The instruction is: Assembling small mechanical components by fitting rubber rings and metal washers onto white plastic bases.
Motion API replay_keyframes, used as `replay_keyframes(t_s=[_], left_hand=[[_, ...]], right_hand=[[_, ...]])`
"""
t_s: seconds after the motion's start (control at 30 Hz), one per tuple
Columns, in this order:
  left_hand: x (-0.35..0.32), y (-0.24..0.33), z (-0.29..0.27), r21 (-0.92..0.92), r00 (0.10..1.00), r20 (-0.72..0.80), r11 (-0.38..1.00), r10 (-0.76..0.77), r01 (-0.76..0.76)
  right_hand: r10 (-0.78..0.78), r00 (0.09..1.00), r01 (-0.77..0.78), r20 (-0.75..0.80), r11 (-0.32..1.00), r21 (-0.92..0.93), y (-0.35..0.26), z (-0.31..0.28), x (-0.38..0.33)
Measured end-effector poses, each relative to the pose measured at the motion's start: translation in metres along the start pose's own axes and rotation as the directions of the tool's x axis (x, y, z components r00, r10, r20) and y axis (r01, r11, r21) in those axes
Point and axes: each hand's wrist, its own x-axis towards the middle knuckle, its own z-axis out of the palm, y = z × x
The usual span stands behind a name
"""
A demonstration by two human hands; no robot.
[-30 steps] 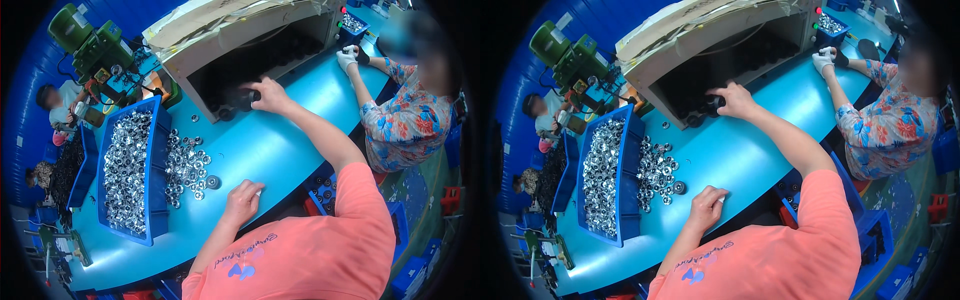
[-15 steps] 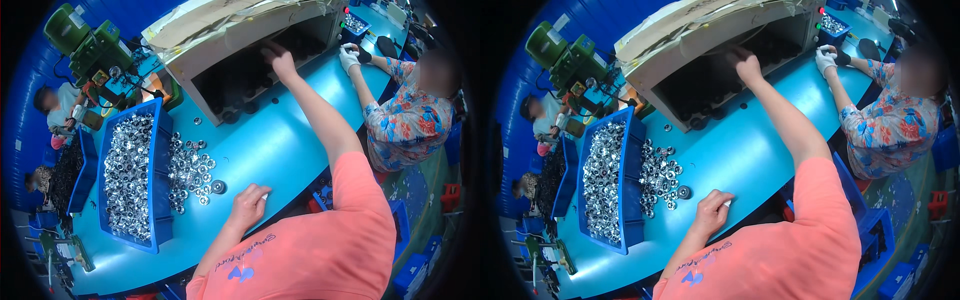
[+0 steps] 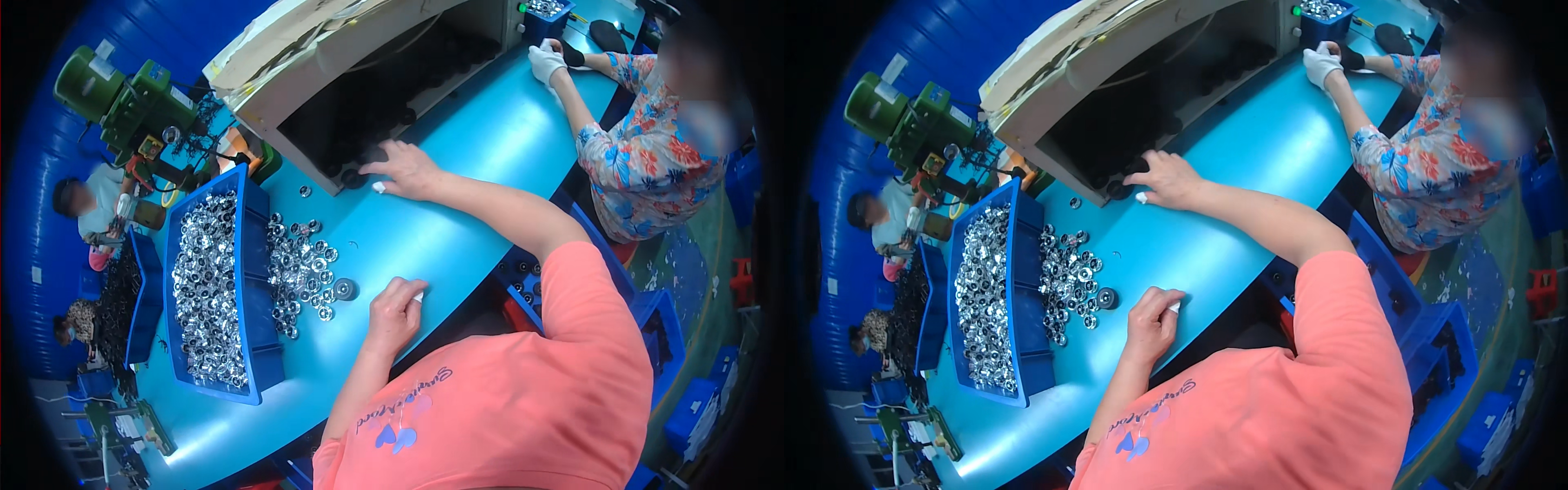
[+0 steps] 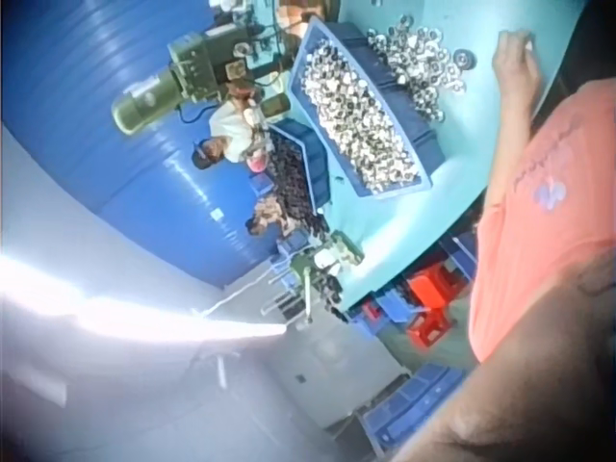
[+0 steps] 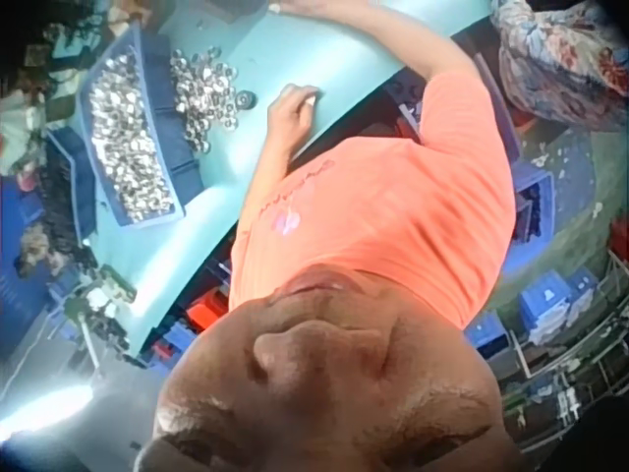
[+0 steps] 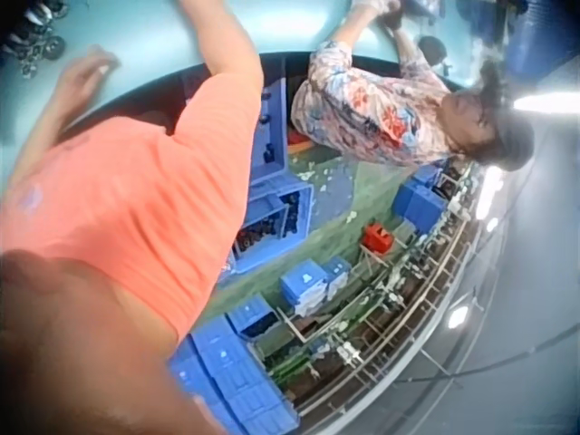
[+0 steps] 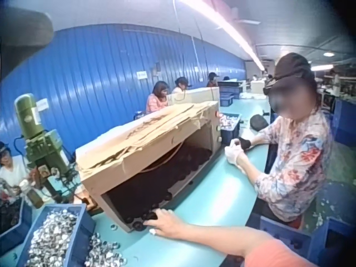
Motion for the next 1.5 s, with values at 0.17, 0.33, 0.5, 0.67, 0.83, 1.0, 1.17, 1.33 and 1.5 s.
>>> replay_keyframes(t_s=[0.17,0.33,0.5,0.67,0.83,1.0,1.17,1.33,1.5], left_hand=[[-0.003,0.001,0.002,0.030,1.000,-0.016,1.000,-0.006,0.007],[-0.003,0.005,0.004,0.046,1.000,-0.019,0.999,0.014,-0.013],[-0.005,0.006,0.003,0.041,1.000,-0.023,0.999,0.007,-0.006],[-0.003,0.005,0.001,0.025,1.000,-0.020,1.000,-0.006,0.007],[-0.004,0.004,-0.001,0.012,1.000,-0.002,1.000,-0.015,0.015],[-0.003,0.001,-0.004,-0.013,1.000,0.013,0.999,-0.029,0.029],[-0.001,-0.001,-0.006,-0.028,1.000,0.011,0.999,-0.027,0.027],[-0.001,-0.005,-0.006,-0.038,1.000,0.013,0.999,-0.013,0.014],[-0.001,-0.007,-0.007,-0.032,0.999,0.038,0.999,-0.002,0.003]], right_hand=[[0.031,0.997,-0.035,0.068,0.997,0.064,-0.031,0.001,0.014],[0.046,0.999,-0.048,-0.027,0.995,-0.089,-0.035,0.016,0.019],[0.042,0.999,-0.041,0.006,0.995,-0.088,-0.034,0.015,0.026],[0.067,0.997,-0.063,0.026,0.991,-0.117,-0.030,0.014,0.031],[0.033,0.993,-0.010,0.109,0.979,-0.203,-0.024,0.019,0.038],[-0.031,0.999,0.035,0.027,0.985,-0.170,-0.020,-0.001,0.046],[-0.042,0.976,0.028,-0.213,0.997,-0.067,-0.009,-0.027,0.112],[0.180,0.969,-0.190,-0.171,0.981,-0.046,0.016,-0.038,0.148],[0.468,0.786,-0.539,-0.403,0.839,-0.077,0.080,-0.038,0.145]])
